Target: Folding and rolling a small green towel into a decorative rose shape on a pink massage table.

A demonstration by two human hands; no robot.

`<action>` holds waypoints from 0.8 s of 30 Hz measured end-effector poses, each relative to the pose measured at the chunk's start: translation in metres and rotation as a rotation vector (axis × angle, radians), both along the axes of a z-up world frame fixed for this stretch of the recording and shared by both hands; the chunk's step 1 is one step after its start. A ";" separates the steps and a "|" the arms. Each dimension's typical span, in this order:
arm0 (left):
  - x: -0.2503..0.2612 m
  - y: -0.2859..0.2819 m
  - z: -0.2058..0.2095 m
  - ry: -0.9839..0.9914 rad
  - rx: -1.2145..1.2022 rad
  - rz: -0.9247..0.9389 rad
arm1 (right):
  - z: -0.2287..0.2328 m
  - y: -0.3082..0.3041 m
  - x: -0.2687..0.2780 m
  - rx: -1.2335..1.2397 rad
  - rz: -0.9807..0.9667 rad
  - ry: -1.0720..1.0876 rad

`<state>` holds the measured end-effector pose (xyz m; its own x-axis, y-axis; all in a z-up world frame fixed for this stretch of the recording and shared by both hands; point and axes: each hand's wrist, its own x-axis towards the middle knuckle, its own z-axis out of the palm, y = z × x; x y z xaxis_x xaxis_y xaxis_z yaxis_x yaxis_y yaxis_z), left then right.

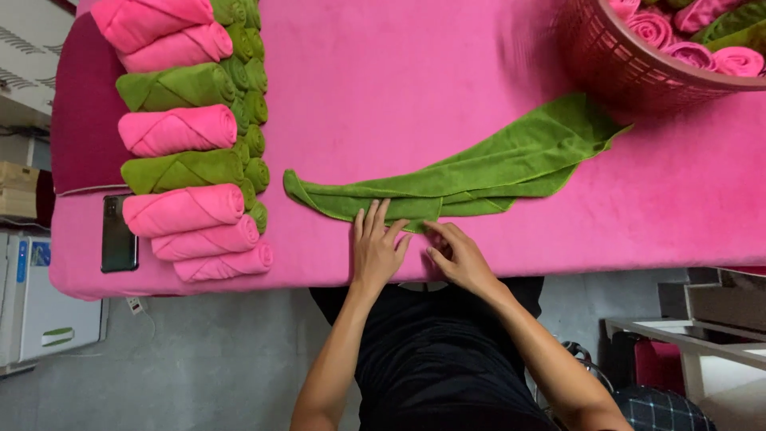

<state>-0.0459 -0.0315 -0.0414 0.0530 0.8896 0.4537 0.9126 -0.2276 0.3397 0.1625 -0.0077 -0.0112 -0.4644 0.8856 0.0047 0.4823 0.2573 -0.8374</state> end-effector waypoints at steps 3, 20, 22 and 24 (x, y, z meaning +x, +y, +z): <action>0.001 0.004 -0.006 0.022 0.023 0.031 | 0.007 -0.001 -0.007 0.042 0.018 -0.076; 0.031 -0.006 -0.010 -0.264 0.093 -0.171 | -0.019 -0.001 0.010 0.101 -0.175 0.301; 0.017 -0.009 -0.018 -0.247 0.055 -0.166 | -0.021 0.002 0.014 0.105 -0.183 0.343; -0.001 -0.013 -0.022 -0.226 -0.004 -0.160 | -0.025 0.005 0.020 0.156 -0.183 0.354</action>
<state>-0.0465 -0.0445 -0.0632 0.0909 0.8798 0.4665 0.7657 -0.3613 0.5321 0.1826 -0.0025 -0.0361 -0.2456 0.9293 0.2760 0.2211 0.3309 -0.9174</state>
